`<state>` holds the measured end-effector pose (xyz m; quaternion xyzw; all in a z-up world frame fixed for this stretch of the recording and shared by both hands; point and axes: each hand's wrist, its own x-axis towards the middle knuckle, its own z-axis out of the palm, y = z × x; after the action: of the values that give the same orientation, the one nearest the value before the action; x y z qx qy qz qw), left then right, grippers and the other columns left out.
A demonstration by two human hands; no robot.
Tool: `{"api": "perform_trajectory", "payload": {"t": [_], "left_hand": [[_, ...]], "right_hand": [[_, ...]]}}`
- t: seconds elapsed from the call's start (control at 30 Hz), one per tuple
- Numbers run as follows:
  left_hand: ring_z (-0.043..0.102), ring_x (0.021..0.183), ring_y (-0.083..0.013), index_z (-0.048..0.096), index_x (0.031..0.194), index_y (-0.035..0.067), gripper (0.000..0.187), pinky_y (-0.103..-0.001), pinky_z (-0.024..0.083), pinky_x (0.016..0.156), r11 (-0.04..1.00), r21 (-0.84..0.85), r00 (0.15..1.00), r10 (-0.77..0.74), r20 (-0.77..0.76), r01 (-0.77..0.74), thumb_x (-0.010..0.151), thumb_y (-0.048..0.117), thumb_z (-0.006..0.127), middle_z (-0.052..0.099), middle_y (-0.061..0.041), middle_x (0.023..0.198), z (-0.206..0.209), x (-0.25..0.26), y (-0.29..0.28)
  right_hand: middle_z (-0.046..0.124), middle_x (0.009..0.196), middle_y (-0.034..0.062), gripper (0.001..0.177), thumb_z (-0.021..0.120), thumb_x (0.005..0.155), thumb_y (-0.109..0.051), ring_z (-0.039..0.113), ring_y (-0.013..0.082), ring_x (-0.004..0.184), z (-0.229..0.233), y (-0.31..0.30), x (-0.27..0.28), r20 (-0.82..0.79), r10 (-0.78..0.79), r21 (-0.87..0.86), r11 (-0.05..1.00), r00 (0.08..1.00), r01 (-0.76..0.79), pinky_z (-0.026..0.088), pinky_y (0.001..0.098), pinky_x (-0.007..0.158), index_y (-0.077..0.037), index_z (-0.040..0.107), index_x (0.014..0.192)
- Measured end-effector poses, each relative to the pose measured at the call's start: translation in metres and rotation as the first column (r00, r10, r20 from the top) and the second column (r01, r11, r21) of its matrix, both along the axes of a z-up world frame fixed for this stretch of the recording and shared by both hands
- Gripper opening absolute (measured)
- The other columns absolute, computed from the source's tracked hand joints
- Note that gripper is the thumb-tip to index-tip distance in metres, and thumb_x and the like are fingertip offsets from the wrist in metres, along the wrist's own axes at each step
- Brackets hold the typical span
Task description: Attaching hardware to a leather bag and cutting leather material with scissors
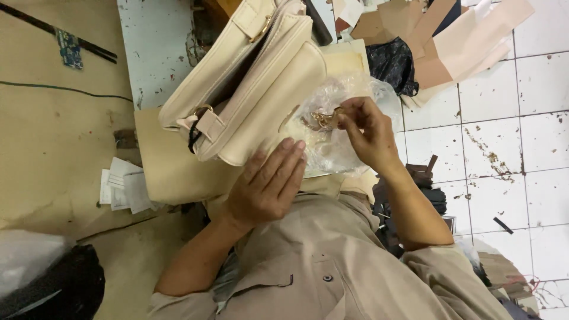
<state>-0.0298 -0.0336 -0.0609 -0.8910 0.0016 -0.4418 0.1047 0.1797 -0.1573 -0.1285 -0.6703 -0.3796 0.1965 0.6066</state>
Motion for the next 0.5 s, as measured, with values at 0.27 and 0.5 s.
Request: {"api": "perform_trajectory", "payload": {"t": [0.27,0.5], "left_hand": [[0.066,0.119,-0.0385,0.066,0.118,0.0,0.027,-0.047,0.055,0.099,0.901,-0.394,0.926,-0.293,-0.239,0.183,0.098,0.018,0.068,0.068,-0.02,0.119,-0.073,0.015,-0.017],[0.06,0.122,-0.0362,0.064,0.125,0.006,0.043,-0.047,0.047,0.106,0.938,-0.346,0.908,-0.159,-0.388,0.017,0.091,0.031,0.069,0.061,-0.015,0.115,-0.121,0.031,-0.01]], "right_hand": [[0.077,0.092,0.0117,0.02,0.072,0.096,-0.006,0.076,0.0337,0.087,-0.027,0.003,0.003,0.401,0.192,-0.428,0.904,0.896,-0.002,0.061,0.047,0.073,-0.01,0.062,0.113],[0.074,0.097,0.0126,0.025,0.07,0.092,-0.004,0.072,0.0393,0.095,-0.024,0.007,0.014,0.447,0.325,-0.507,0.86,0.834,-0.063,0.057,0.053,0.077,-0.011,0.059,0.114]]}}
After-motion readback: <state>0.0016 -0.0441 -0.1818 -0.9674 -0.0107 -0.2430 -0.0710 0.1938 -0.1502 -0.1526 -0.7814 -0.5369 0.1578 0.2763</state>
